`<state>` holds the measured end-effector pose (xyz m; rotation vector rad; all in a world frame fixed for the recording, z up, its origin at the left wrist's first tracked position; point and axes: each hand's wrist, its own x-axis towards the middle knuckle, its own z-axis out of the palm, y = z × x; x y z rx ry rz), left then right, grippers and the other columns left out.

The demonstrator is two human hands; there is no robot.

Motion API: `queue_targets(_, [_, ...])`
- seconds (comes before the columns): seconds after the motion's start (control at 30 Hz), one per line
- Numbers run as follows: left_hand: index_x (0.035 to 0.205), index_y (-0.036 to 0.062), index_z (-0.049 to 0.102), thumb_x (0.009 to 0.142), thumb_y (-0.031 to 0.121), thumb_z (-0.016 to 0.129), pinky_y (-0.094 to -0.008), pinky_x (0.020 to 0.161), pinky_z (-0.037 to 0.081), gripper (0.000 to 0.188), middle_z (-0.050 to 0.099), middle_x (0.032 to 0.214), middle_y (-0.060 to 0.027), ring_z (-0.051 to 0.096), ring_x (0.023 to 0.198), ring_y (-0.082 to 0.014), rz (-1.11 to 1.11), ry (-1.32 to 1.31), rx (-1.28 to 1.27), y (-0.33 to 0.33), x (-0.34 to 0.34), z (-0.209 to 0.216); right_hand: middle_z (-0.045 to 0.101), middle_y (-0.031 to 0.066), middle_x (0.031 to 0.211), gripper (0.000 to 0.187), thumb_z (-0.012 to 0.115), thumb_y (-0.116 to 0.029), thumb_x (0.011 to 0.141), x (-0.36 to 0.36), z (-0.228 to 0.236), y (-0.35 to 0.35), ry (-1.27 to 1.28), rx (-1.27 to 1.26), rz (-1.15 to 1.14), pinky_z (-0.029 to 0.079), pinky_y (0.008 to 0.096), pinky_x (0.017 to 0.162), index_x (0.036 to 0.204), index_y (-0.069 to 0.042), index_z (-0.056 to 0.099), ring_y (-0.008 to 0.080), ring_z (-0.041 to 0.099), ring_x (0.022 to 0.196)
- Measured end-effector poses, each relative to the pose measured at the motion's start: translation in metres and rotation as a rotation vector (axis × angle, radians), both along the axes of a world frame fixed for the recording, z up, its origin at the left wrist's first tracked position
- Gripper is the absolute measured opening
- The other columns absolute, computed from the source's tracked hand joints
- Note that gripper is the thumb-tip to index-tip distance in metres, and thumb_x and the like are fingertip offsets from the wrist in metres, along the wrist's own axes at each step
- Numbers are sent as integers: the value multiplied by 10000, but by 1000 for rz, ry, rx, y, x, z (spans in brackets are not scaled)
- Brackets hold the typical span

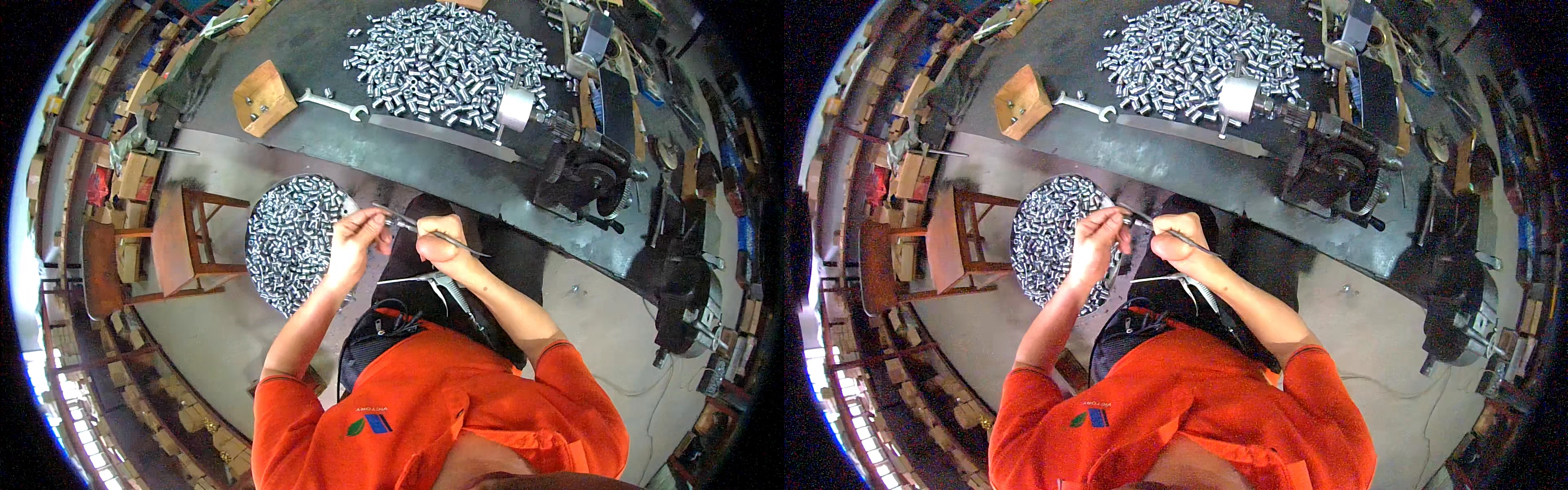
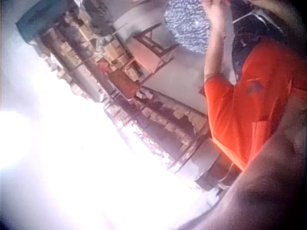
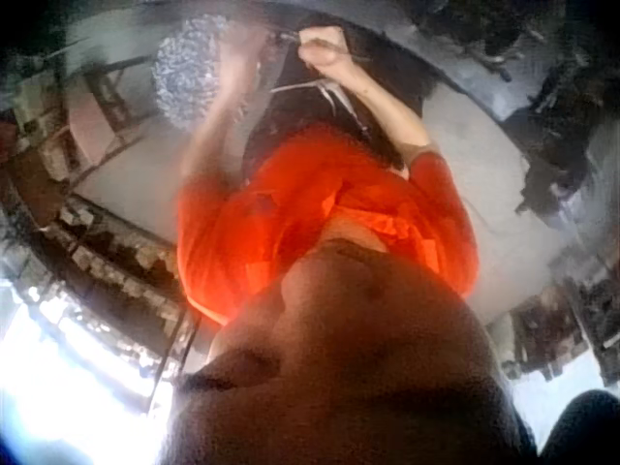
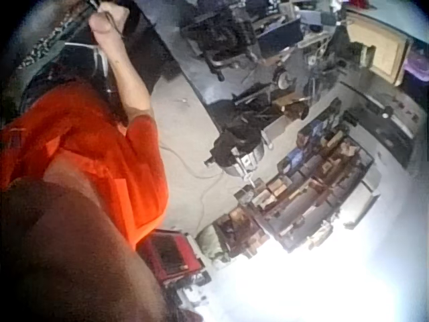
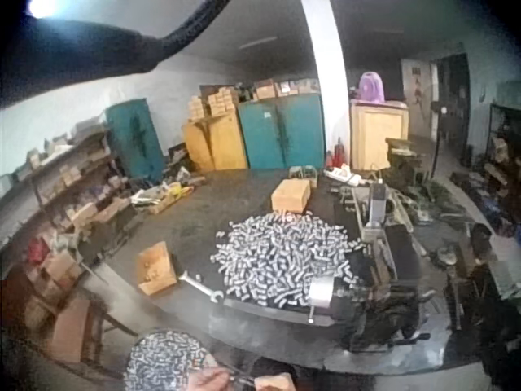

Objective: The person repeatedly picks up small metal fasteners from a large pile on a workbench and uses a pair of pliers to manipulate them. The person holds the fastener with the pliers and appears to be tightening or adjusting it before placing it into a perforated metal container. The task involves repetitive handling of individual fasteners one at a time.

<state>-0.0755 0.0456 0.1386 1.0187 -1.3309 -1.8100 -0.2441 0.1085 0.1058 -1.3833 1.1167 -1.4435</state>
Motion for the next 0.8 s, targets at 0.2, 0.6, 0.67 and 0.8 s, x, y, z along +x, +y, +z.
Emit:
queue_targets(0.2, [966, -51, 588, 889, 140, 552, -253, 543, 469, 210, 617, 694, -87, 596, 590, -152, -145, -86, -56, -1, -4, -2, 304, 30, 475, 286, 561, -154, 666, 1, -8, 0, -63, -34, 20, 273, 285, 412, 517, -43, 344, 77, 325, 457])
queue_targets(0.6, [974, -39, 539, 867, 68, 557, -267, 583, 489, 153, 620, 723, -91, 600, 618, -158, -248, -169, -29, -4, -17, 4, 389, 19, 446, 253, 545, -121, 672, 3, -13, 4, -262, 61, -12, 286, 261, 408, 492, -40, 386, 60, 390, 440])
queue_targets(0.67, [989, -32, 531, 850, 41, 579, -253, 577, 483, 164, 612, 722, -78, 595, 620, -145, -228, -142, -19, -6, -15, 3, 408, 19, 440, 227, 532, -100, 663, 2, -11, 6, -382, 137, 47, 288, 263, 406, 487, -34, 404, 60, 410, 436])
queue_targets(0.8, [897, -11, 573, 783, -12, 602, -222, 517, 435, 118, 584, 656, -28, 540, 559, -87, -130, -475, -402, -21, -3, 2, 416, 26, 447, 194, 509, -67, 639, -9, -15, 10, -278, 52, -4, 277, 258, 409, 479, -28, 408, 77, 389, 415])
